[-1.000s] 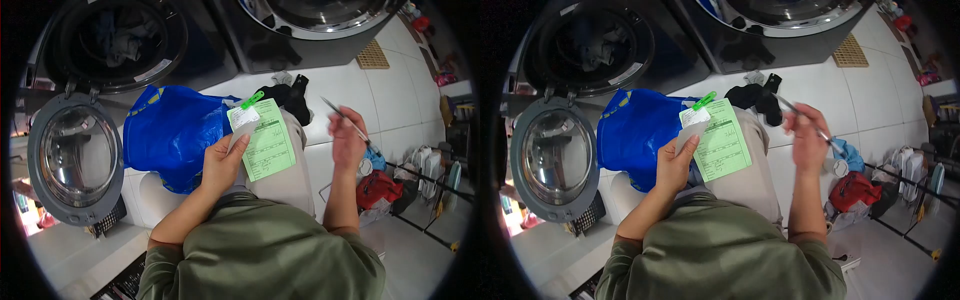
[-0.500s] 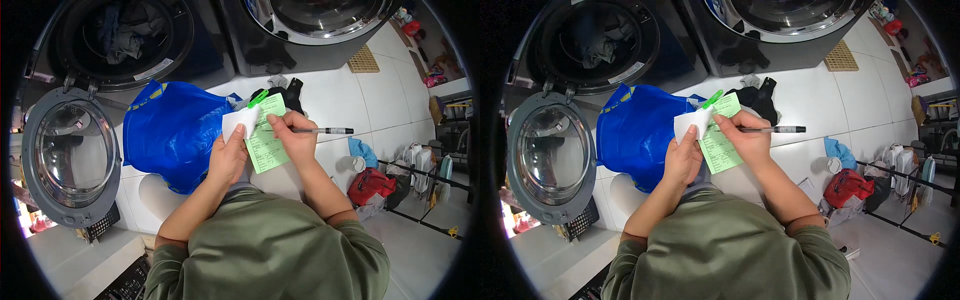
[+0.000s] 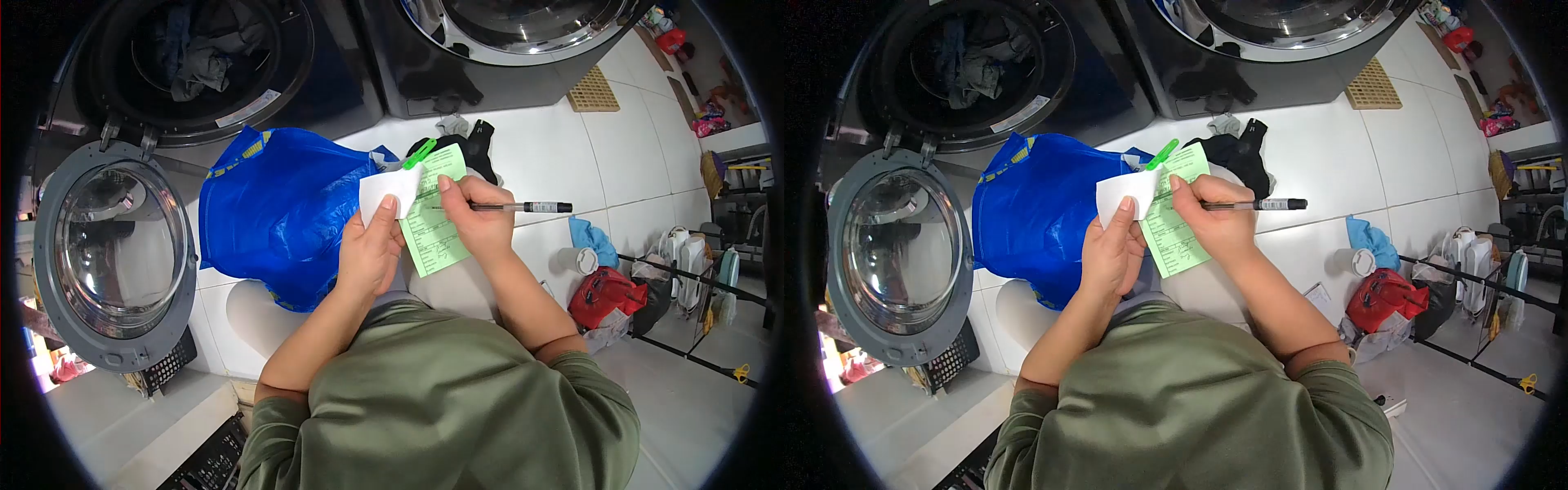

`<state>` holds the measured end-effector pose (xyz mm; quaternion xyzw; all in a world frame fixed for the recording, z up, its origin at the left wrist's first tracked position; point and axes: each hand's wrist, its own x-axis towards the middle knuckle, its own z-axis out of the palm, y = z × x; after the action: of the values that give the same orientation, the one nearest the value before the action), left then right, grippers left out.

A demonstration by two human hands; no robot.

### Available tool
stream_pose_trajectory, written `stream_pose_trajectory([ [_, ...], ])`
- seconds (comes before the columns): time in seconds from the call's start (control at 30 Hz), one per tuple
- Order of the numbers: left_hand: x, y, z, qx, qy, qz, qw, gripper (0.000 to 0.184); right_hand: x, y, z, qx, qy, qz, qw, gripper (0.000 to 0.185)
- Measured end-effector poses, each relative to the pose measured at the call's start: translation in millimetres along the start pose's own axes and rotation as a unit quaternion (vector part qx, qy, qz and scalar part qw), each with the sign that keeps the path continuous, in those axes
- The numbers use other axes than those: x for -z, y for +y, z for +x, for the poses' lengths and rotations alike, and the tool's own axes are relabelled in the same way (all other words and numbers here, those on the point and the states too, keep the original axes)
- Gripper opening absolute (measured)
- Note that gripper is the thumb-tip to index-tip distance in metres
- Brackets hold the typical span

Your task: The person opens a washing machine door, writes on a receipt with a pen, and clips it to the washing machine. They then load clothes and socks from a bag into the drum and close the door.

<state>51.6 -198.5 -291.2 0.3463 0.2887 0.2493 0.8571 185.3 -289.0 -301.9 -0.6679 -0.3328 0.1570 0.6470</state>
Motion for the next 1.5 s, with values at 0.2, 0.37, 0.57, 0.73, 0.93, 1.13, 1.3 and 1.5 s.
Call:
stream_pose_trajectory([
  [0.2,-0.8,0.4,0.1,0.002,0.000,0.002,1.000,0.033,0.4,-5.1,0.4,-0.029,0.013,-0.001,0.999,0.038],
  [0.37,-0.7,0.5,0.5,0.002,-0.003,0.007,1.000,0.033,-1.6,-1.1,0.4,-0.034,0.047,0.026,0.998,0.039],
  [0.57,2.2,-0.8,0.6,0.000,0.000,0.006,1.000,0.032,-1.2,-3.4,1.2,0.018,0.028,-0.018,0.999,0.040],
  [0.73,2.5,-2.3,1.2,-0.010,0.004,0.009,1.000,0.031,-2.5,1.2,0.7,0.013,0.038,-0.021,0.999,0.036],
  [0.93,15.3,9.5,-5.0,-0.090,-0.035,0.340,0.936,0.035,16.4,0.4,25.6,0.009,0.054,0.231,0.971,0.018],
  [1.13,-3.5,55.4,-2.1,-0.389,-0.172,0.533,0.731,0.059,16.5,-66.4,69.4,-0.002,-0.105,-0.015,0.994,0.033],
  [1.3,-8.3,96.4,-4.3,-0.435,-0.223,0.492,0.720,0.073,-12.2,-116.2,102.9,-0.127,-0.150,0.121,0.973,0.033],
  [1.5,-0.8,121.4,-13.4,-0.379,-0.161,0.401,0.818,0.044,-25.4,-141.9,113.0,-0.039,-0.254,0.207,0.944,0.033],
])
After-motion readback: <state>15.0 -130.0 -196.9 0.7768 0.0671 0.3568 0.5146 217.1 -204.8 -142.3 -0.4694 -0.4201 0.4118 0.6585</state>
